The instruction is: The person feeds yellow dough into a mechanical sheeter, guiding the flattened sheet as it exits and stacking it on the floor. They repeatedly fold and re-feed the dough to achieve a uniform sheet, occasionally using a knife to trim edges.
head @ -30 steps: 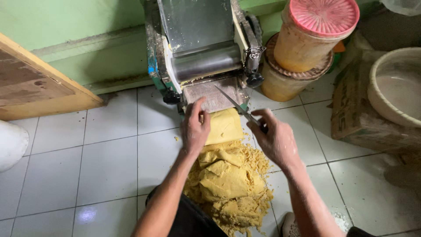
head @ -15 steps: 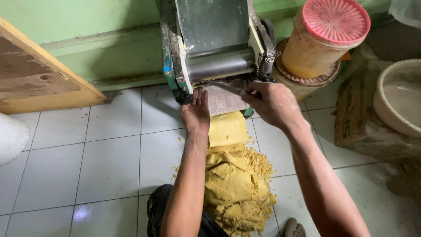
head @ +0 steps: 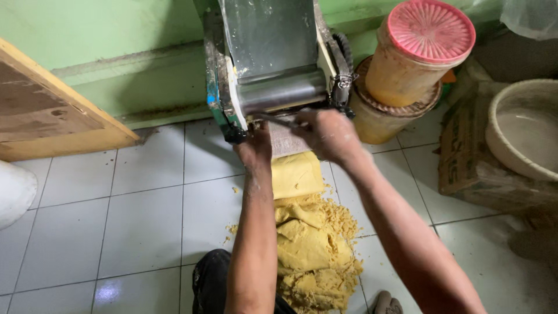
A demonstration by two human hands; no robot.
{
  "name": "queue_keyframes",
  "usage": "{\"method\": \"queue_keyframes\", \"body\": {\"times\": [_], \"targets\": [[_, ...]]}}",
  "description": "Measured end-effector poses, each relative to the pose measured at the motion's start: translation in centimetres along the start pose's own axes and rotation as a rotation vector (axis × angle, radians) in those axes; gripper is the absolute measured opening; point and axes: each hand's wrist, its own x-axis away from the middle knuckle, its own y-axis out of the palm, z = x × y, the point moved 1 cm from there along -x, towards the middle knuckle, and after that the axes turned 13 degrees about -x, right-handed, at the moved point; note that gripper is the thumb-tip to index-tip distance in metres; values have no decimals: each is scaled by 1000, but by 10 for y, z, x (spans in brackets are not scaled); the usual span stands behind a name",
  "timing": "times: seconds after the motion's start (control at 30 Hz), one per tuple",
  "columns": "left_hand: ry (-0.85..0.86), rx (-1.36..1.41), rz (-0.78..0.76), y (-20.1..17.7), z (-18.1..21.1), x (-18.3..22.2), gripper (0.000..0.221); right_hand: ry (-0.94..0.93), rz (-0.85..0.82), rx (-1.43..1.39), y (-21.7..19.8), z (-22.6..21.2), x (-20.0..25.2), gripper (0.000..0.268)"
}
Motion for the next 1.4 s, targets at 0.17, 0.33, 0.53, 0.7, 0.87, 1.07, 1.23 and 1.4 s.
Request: {"method": "queue_keyframes", "body": {"times": [0.17, 0.33, 0.53, 0.7, 0.87, 1.07, 1.23, 1.4], "targets": [[-44, -30, 85, -26, 5, -24, 39, 67, 113, -65, 30, -4, 23, 21], [-16, -157, 293, -53, 2, -26, 41, 33, 149, -182, 55, -23, 40, 23], [-37, 15, 88, -58, 0, -29, 46, 150, 154, -213, 59, -32, 47, 22], [-8, -130, 91, -28, 7, -23, 47, 85, 176, -308, 64, -46, 55, 24], [539, -1383, -94, -25, 5, 13, 58, -76, 269, -70, 76, -52, 50, 32], [-30, -346, 152, -28, 6, -11, 36, 139, -42, 16, 35, -45, 43, 22], [331, -1279, -143, -17, 0, 9, 56, 20, -17, 246, -10, -33, 7, 20], [-58, -263, 266, -8, 0, 12, 44, 128, -238, 185, -20, -19, -40, 19]]}}
